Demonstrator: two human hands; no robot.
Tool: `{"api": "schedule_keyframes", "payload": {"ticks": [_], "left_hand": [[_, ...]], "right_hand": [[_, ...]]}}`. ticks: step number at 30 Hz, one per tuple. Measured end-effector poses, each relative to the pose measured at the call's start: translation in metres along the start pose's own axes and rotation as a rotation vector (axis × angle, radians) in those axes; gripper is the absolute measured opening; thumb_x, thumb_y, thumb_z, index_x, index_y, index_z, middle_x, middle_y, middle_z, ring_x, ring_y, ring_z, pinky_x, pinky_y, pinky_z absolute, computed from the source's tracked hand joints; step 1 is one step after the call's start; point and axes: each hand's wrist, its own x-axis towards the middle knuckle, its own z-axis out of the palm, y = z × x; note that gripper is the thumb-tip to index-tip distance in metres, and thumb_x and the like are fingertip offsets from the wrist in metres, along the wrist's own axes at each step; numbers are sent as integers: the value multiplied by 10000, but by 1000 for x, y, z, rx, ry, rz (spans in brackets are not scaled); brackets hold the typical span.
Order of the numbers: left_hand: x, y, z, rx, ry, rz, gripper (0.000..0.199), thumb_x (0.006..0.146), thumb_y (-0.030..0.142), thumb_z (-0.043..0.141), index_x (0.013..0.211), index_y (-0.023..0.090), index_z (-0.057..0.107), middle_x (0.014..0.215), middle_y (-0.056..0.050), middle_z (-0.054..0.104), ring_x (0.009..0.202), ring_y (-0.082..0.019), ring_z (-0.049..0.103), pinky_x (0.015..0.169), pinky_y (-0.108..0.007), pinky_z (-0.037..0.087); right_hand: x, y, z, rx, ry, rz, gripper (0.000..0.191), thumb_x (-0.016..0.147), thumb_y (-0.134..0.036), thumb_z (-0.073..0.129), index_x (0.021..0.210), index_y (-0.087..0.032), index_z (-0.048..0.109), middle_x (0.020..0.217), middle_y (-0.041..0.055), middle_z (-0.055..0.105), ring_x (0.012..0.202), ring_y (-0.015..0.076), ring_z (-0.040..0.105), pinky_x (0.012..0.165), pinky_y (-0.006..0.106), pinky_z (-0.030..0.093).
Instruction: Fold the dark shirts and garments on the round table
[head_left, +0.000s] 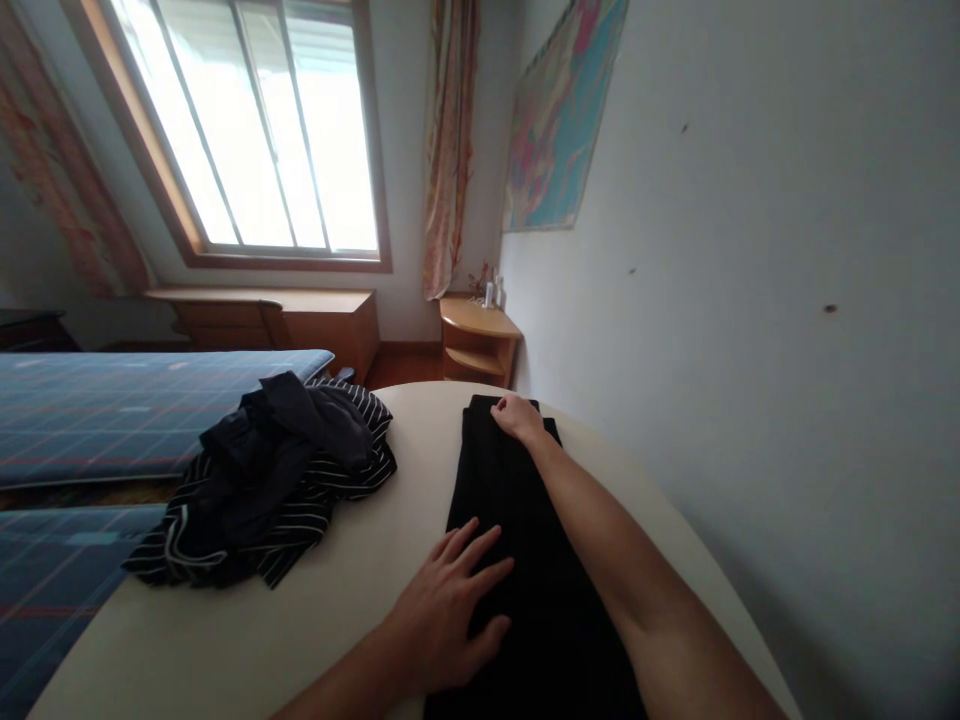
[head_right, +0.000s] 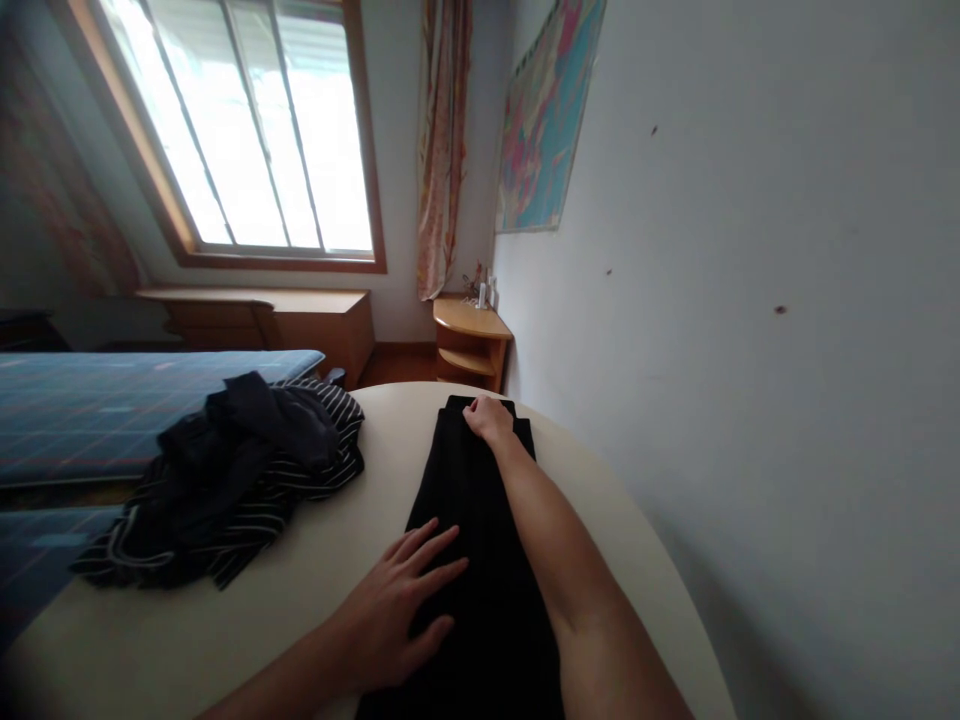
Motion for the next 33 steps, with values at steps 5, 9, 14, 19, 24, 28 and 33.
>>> {"api": "schedule_keyframes", "payload": {"ticks": [5, 9, 14, 19, 24, 28, 33], "left_hand": [[-1, 1, 0, 5, 17, 6, 602, 857, 374, 611, 1440, 322, 473, 1601, -33, 281, 1477, -347, 201, 1180, -567, 233], [-2, 2, 0, 24, 30, 9, 573, 882, 400, 585, 1439, 324, 475, 1598, -29, 289, 1476, -342, 205, 1174, -564, 254], [-3, 3, -1, 50, 30, -11, 537, 922, 440, 531, 1444, 334, 466, 1597, -26, 286, 1476, -338, 208, 1175, -566, 254], [-4, 2, 3, 91, 19, -2, 577, 921, 465, 538, 1473, 362, 410, 1619, -7, 216, 1487, -333, 160, 1188, -565, 221], [-3, -2, 7, 125, 11, -20, 615, 904, 454, 568, 1485, 360, 389, 1634, -20, 146, 1487, -337, 153, 1188, -549, 226], [-1, -8, 7, 152, -2, -27, 655, 884, 419, 596, 1496, 348, 372, 1637, -43, 126, 1487, -336, 152, 1189, -536, 228], [2, -19, 5, 177, 11, 3, 647, 892, 427, 577, 1498, 341, 366, 1637, -37, 141, 1491, -322, 136, 1195, -534, 214]], "right_hand": [[-9, 7, 1, 74, -58, -59, 408, 824, -497, 643, 1099, -197, 676, 1092, 99, 715, 1001, 250, 655, 829, 326, 483], [-14, 4, 9, 173, -70, -126, 297, 814, -319, 682, 1097, -228, 681, 1013, 47, 729, 925, 201, 673, 792, 277, 491], [-23, 4, 14, 230, -3, -185, 198, 886, -254, 600, 1058, -221, 692, 986, 38, 729, 910, 172, 676, 828, 266, 494], [-38, 15, 6, 258, 31, -267, 250, 882, -159, 558, 1082, -227, 693, 1115, 25, 716, 1034, 156, 650, 922, 246, 464], [-68, 29, -15, 186, -24, -293, 268, 877, -144, 485, 996, -211, 716, 984, 35, 739, 930, 174, 673, 870, 259, 468], [-109, 38, -19, 3, -56, -322, 309, 915, -244, 463, 1116, -193, 693, 1156, 78, 697, 1075, 218, 625, 950, 307, 437], [-154, 48, -5, -145, -117, -161, 694, 957, -593, 350, 1481, -144, 420, 1568, 156, 326, 1443, 335, 272, 1158, 477, 215]]}}
